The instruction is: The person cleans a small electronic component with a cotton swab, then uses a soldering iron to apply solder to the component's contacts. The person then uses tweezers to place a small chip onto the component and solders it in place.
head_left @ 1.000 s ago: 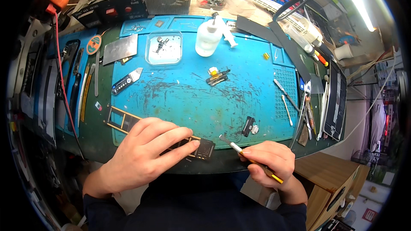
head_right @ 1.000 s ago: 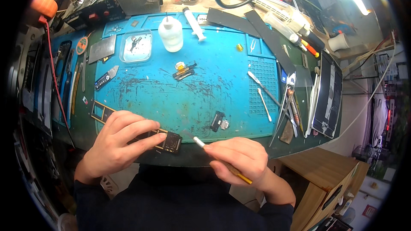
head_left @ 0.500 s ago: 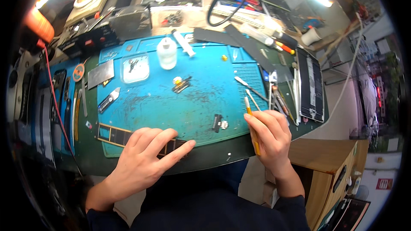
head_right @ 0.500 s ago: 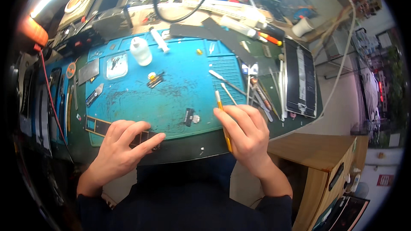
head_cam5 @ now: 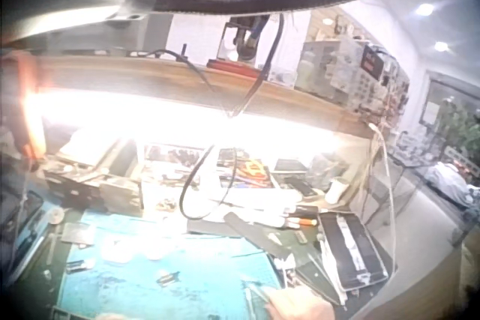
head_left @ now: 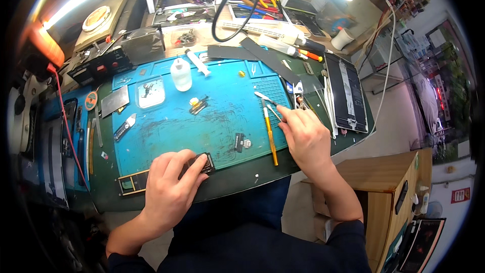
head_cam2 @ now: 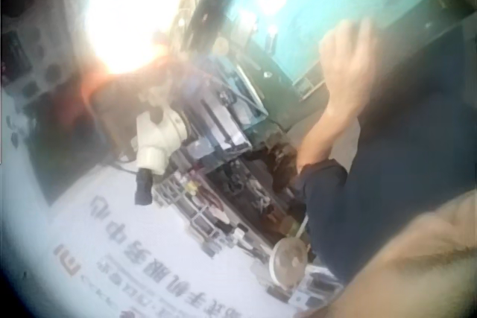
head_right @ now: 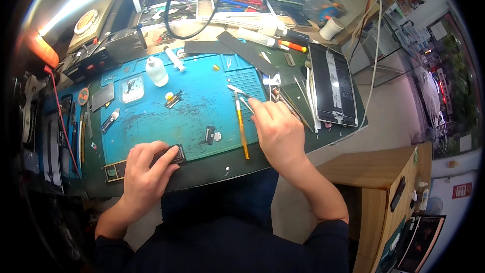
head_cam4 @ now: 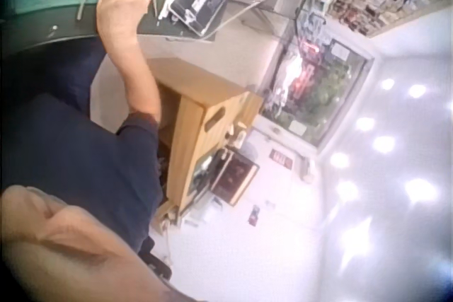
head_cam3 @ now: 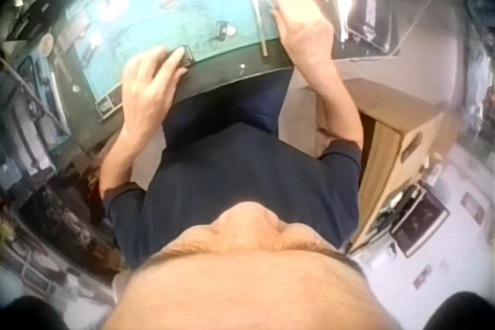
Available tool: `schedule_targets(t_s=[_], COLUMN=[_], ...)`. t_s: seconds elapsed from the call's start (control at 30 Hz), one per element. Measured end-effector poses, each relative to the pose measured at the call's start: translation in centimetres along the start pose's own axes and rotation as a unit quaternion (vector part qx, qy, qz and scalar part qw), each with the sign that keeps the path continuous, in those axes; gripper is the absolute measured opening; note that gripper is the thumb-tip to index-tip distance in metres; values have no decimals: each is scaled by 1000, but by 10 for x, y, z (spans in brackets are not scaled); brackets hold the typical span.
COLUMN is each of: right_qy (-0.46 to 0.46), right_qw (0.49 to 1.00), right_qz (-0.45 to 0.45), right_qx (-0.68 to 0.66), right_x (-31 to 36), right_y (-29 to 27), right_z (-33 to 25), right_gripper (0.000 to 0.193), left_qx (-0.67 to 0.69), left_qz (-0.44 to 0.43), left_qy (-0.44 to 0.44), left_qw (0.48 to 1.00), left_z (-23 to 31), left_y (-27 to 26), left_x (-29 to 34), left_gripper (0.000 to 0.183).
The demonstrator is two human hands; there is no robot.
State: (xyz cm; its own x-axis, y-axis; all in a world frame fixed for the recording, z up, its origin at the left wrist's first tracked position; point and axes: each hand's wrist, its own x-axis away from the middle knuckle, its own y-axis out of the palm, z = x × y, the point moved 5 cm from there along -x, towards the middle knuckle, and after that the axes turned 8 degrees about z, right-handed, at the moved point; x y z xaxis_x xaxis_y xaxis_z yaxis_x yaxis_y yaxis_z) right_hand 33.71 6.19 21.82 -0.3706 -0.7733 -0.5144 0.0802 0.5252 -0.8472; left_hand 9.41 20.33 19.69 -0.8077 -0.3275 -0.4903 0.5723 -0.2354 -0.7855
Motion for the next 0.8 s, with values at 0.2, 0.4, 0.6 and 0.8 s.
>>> schedule_targets(t_s=[0.2,0.4,0.6,0.8], right_qy=[-48,-143,-203,-181], right_qw=[988,963,951,954], right_qz=[82,-47,-66,-42], right_qx=[122,-222,-223,-234], right_x=[1,8,17,15], right_y=[-1,-12,6,17], right_z=[-13,-73,-83,-82], right_gripper=[25,38,38,34], left_qx=[-8,39,58,65], left_qz=[28,9,7,1], left_qy=[-9,3,8,2], left_qw=[1000,999,998,998], left_z=[-3,-13,-19,-20], left_y=[-15,-21,-22,-22], left_x=[10,16,19,17], left_gripper=[42,40,35,36])
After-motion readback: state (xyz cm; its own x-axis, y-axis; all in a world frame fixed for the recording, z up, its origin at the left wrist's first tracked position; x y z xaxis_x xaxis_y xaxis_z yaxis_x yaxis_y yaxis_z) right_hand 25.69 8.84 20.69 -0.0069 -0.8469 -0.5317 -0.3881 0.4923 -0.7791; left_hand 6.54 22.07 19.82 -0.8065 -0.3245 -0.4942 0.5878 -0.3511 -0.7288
